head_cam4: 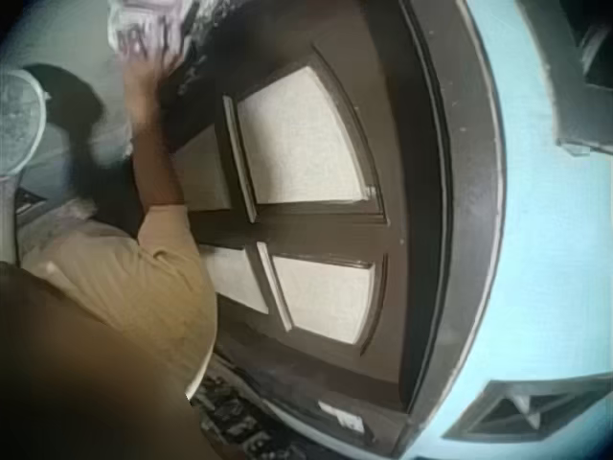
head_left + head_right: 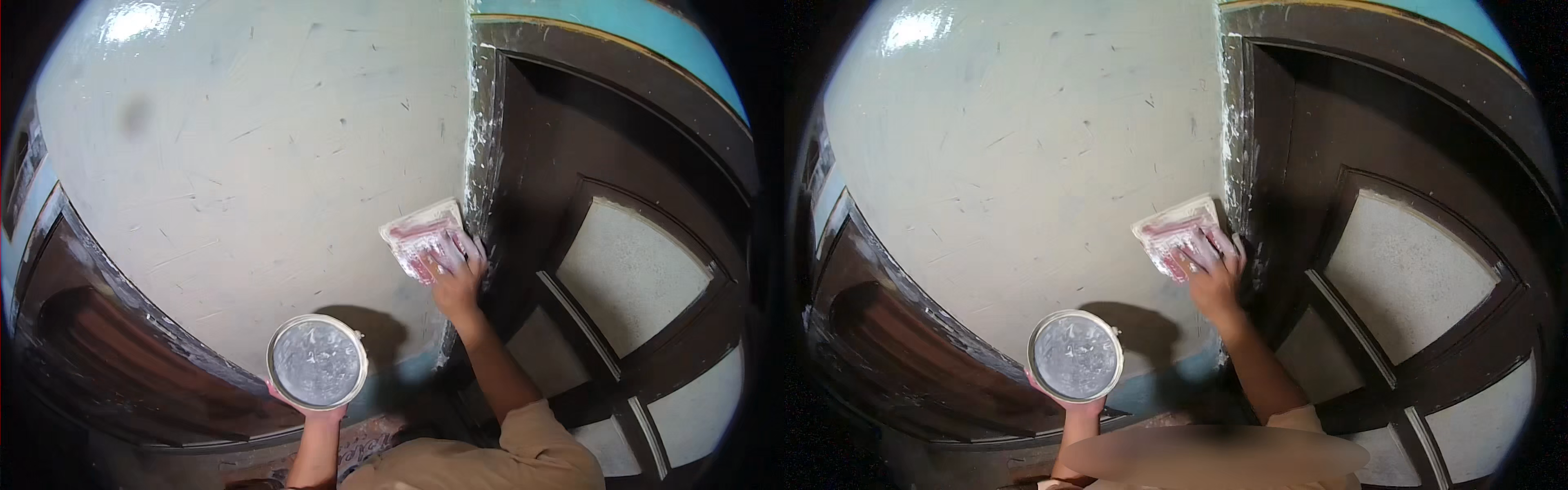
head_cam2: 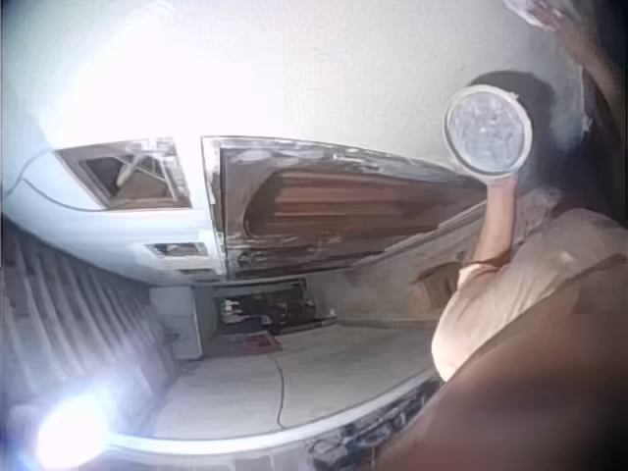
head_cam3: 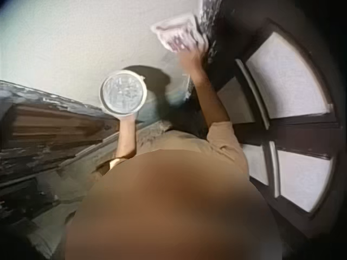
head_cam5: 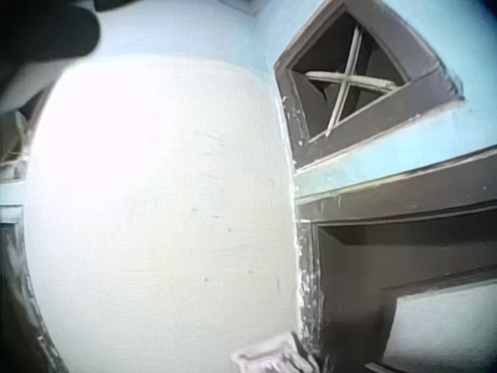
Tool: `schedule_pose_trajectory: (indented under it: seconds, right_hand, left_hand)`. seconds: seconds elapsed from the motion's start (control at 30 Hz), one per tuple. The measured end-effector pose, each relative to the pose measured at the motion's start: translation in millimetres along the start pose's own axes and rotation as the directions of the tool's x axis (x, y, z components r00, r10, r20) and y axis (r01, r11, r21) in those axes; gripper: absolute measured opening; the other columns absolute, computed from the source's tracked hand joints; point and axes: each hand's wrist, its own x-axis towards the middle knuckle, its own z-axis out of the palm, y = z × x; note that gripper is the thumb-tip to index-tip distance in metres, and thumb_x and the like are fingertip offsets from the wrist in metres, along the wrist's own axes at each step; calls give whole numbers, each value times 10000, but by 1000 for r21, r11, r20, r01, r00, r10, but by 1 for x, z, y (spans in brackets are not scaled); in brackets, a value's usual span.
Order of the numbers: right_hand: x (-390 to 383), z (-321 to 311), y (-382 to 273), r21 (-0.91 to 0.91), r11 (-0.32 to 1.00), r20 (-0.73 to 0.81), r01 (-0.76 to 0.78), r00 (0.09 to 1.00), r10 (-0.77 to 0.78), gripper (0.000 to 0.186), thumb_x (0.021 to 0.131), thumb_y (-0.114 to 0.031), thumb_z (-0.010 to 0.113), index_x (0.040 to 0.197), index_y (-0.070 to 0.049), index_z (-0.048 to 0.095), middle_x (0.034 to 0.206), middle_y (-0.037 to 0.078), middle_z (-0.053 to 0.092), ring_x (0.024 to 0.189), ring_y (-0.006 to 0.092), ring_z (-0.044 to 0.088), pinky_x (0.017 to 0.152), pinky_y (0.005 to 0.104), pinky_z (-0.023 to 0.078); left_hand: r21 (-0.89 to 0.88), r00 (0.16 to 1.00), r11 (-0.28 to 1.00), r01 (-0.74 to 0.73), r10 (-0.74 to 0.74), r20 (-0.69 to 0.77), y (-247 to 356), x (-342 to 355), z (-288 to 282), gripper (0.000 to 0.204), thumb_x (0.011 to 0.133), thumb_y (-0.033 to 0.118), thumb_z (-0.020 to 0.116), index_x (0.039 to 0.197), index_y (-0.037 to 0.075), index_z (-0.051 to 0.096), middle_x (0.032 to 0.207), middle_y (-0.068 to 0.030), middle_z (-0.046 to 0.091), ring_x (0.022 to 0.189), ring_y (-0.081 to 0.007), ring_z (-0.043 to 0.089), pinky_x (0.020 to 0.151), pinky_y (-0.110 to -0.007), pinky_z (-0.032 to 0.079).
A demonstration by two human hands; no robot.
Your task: The person applies wall filler from a metal can to a wall using a putty knife, patching the surface.
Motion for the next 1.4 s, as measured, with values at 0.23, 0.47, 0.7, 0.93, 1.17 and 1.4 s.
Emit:
schedule_pose_trajectory:
  seconds: [0.23,0.47,0.7,0.93,1.17,1.4]
  right_hand:
    - [-76,24,8,-5,998,201,-65,977,65,288,839,-175,620,1061,-317,735,1367,20,535,1301,286,414,1095,555,226]
    - [-25,5,-1,16,999,157,-37,987,34,373,826,-130,609,1121,-332,712,1365,30,531,1309,306,390,1084,595,217]
    - [-77,5,9,40,999,188,-5,982,-3,425,785,-100,625,1151,-306,690,1385,1,500,1247,302,417,1046,550,253]
    - [-37,-31,-1,569,679,212,-465,880,425,188,838,-66,606,1021,-61,646,1032,124,568,941,313,532,838,393,424]
    - [-46,0,-3,746,-101,605,-658,607,515,294,941,-15,545,1217,-20,445,1110,60,588,948,95,553,744,254,482]
    - [-30,27,0,698,-252,693,-671,542,475,228,963,-61,529,1186,-17,556,1037,10,623,892,84,567,706,245,485]
  left_hand:
    - [160,943,930,332,-328,-48,-10,10,-2,948,736,830,483,1442,201,413,1469,-139,426,1279,-468,447,977,-695,396]
    - [-44,912,976,215,-217,-349,-34,-31,-40,909,776,812,434,1441,192,416,1453,-130,450,1287,-432,456,1003,-681,379]
    - [49,942,984,170,-147,-302,-56,-51,-49,880,790,787,438,1441,195,419,1474,-113,429,1325,-414,421,1043,-665,346]
    - [95,928,988,122,-80,-363,-64,-62,-58,913,763,808,451,1433,187,429,1456,-123,445,1306,-432,434,1025,-675,357]
    - [90,920,992,84,-43,-389,-74,-77,-56,908,752,812,466,1419,195,447,1452,-117,451,1295,-419,447,1044,-661,348]
    - [161,933,980,117,-53,-355,-68,-86,-52,949,730,828,482,1420,179,443,1437,-150,459,1269,-476,450,1031,-665,362]
